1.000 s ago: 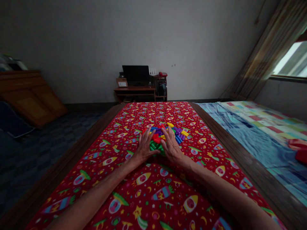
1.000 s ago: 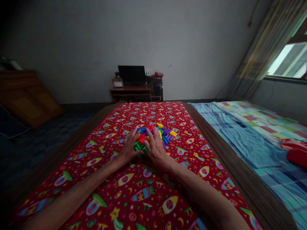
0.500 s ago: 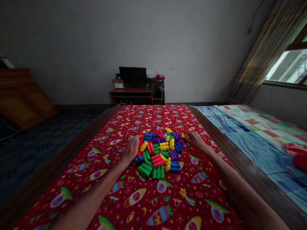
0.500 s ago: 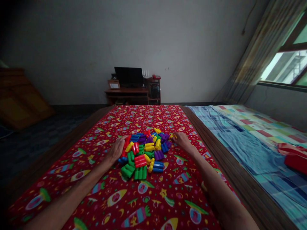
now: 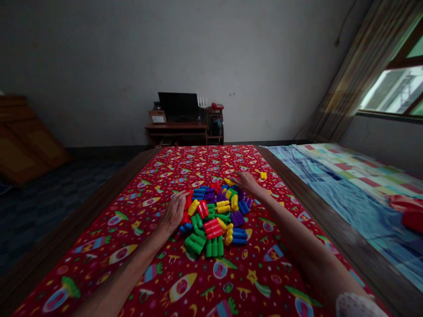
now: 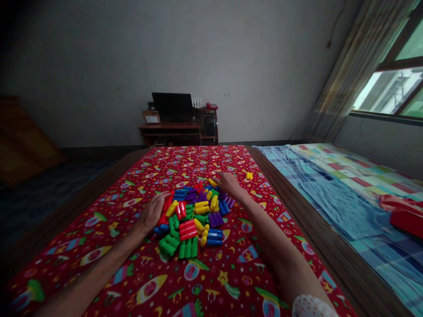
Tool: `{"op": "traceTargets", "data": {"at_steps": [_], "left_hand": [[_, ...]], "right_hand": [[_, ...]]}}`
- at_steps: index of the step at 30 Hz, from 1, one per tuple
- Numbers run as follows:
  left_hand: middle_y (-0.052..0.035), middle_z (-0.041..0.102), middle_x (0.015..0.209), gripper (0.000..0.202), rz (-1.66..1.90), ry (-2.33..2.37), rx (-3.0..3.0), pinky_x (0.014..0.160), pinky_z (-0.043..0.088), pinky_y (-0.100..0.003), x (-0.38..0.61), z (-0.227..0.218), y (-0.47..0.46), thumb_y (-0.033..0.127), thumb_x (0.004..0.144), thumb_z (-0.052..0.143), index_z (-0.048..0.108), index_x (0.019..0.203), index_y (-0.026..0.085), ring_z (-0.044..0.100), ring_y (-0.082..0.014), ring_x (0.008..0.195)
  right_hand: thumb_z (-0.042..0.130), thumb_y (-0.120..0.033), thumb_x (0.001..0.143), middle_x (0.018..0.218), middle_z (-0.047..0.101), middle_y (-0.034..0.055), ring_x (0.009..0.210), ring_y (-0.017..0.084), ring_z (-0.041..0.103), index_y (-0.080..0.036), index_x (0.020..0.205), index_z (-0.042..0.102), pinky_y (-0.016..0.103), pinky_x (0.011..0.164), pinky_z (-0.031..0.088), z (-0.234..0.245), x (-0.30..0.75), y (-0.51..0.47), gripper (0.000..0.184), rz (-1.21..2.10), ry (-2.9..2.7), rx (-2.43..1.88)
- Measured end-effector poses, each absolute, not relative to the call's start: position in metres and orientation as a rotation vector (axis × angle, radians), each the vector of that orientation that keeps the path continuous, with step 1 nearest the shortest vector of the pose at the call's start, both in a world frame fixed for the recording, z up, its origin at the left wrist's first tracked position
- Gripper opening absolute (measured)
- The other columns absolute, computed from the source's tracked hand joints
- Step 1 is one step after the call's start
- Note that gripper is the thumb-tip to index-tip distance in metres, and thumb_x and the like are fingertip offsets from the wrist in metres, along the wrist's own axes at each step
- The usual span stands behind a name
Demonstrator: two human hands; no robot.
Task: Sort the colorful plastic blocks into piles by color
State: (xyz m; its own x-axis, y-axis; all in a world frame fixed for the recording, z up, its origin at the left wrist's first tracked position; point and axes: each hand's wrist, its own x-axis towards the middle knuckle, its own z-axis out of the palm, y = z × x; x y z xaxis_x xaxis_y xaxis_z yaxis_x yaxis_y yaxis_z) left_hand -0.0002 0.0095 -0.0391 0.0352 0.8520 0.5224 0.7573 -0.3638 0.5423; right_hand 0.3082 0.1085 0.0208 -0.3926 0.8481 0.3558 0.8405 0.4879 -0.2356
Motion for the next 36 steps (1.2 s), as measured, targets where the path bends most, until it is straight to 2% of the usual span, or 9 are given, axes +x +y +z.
{"op": "traceTargets", "data": {"at_steps": [3,6,11,17,21,24,27,33,36], "left_hand": [[-0.0122,0.062,0.123,0.052,1.245,1.693,2.188,0.109,0.041,-0.044,-0.001,-0.040,0.010,0.044,0.097,0.021,0.061,0.114,0.017,0.055,-0.0239,0.119],[-0.0130,0.063,0.121,0.053,1.269,1.689,2.192,0.107,0.042,-0.043,0.000,-0.040,0.010,0.045,0.096,0.020,0.062,0.113,0.016,0.056,-0.0240,0.118],[-0.0124,0.064,0.119,0.054,1.294,1.659,2.202,0.106,0.043,-0.044,0.002,-0.039,0.011,0.048,0.096,0.021,0.062,0.113,0.017,0.057,-0.0233,0.117],[-0.0111,0.064,0.120,0.050,1.287,1.671,2.202,0.107,0.042,-0.045,0.003,-0.037,0.009,0.044,0.096,0.023,0.061,0.114,0.018,0.056,-0.0226,0.118],[-0.0118,0.064,0.119,0.052,1.261,1.678,2.222,0.106,0.043,-0.045,0.002,-0.036,0.009,0.046,0.096,0.022,0.061,0.113,0.017,0.056,-0.0230,0.118],[-0.0122,0.064,0.120,0.052,1.265,1.666,2.226,0.106,0.043,-0.045,0.001,-0.037,0.008,0.047,0.095,0.022,0.061,0.114,0.017,0.056,-0.0229,0.118],[-0.0129,0.062,0.122,0.052,1.276,1.668,2.199,0.107,0.042,-0.046,0.002,-0.038,0.006,0.045,0.096,0.022,0.060,0.116,0.016,0.055,-0.0228,0.119],[-0.0127,0.062,0.124,0.051,1.241,1.662,2.183,0.109,0.040,-0.045,0.003,-0.036,0.005,0.045,0.095,0.023,0.060,0.116,0.016,0.054,-0.0220,0.120],[-0.0120,0.061,0.125,0.051,1.214,1.672,2.183,0.110,0.039,-0.046,0.003,-0.034,0.004,0.046,0.095,0.023,0.059,0.117,0.017,0.053,-0.0218,0.122]], "right_hand": [[0.052,-0.033,0.092,0.105,0.073,0.0101,0.098,0.022,0.067,-0.017,0.116,0.067,0.027,0.083,0.047,0.022,0.281,0.106,0.033,0.199,-2.402,-1.400],[0.051,-0.028,0.092,0.108,0.072,0.0104,0.101,0.021,0.066,-0.016,0.117,0.067,0.027,0.086,0.046,0.020,0.284,0.106,0.032,0.217,-2.276,-1.481],[0.049,-0.024,0.090,0.115,0.068,0.0165,0.110,0.028,0.060,-0.013,0.121,0.064,0.040,0.097,0.043,0.015,0.340,0.113,0.036,-0.044,-1.906,-1.659],[0.052,-0.022,0.085,0.124,0.063,0.0207,0.117,0.031,0.055,-0.010,0.124,0.060,0.047,0.098,0.041,0.014,0.378,0.120,0.041,-0.144,-1.724,-1.680],[0.048,-0.023,0.089,0.113,0.069,0.0167,0.104,0.025,0.063,-0.011,0.119,0.064,0.036,0.092,0.045,0.037,0.353,0.111,0.036,-0.005,-1.806,-1.572],[0.049,-0.022,0.089,0.097,0.074,0.0083,0.086,0.018,0.067,-0.015,0.107,0.070,0.024,0.076,0.048,0.062,0.323,0.097,0.029,0.346,-2.207,-1.368],[0.058,-0.024,0.085,0.091,0.074,0.0051,0.076,0.015,0.066,-0.016,0.099,0.073,0.020,0.064,0.045,0.076,0.301,0.080,0.022,0.673,-2.628,-1.206],[0.061,-0.015,0.080,0.101,0.072,0.0095,0.088,0.018,0.065,-0.015,0.111,0.068,0.020,0.067,0.043,0.062,0.277,0.066,0.032,0.378,-2.776,-1.242],[0.061,-0.017,0.081,0.100,0.072,0.0108,0.089,0.019,0.066,-0.013,0.117,0.066,0.022,0.070,0.044,0.053,0.274,0.069,0.037,0.323,-2.699,-1.214]]}}
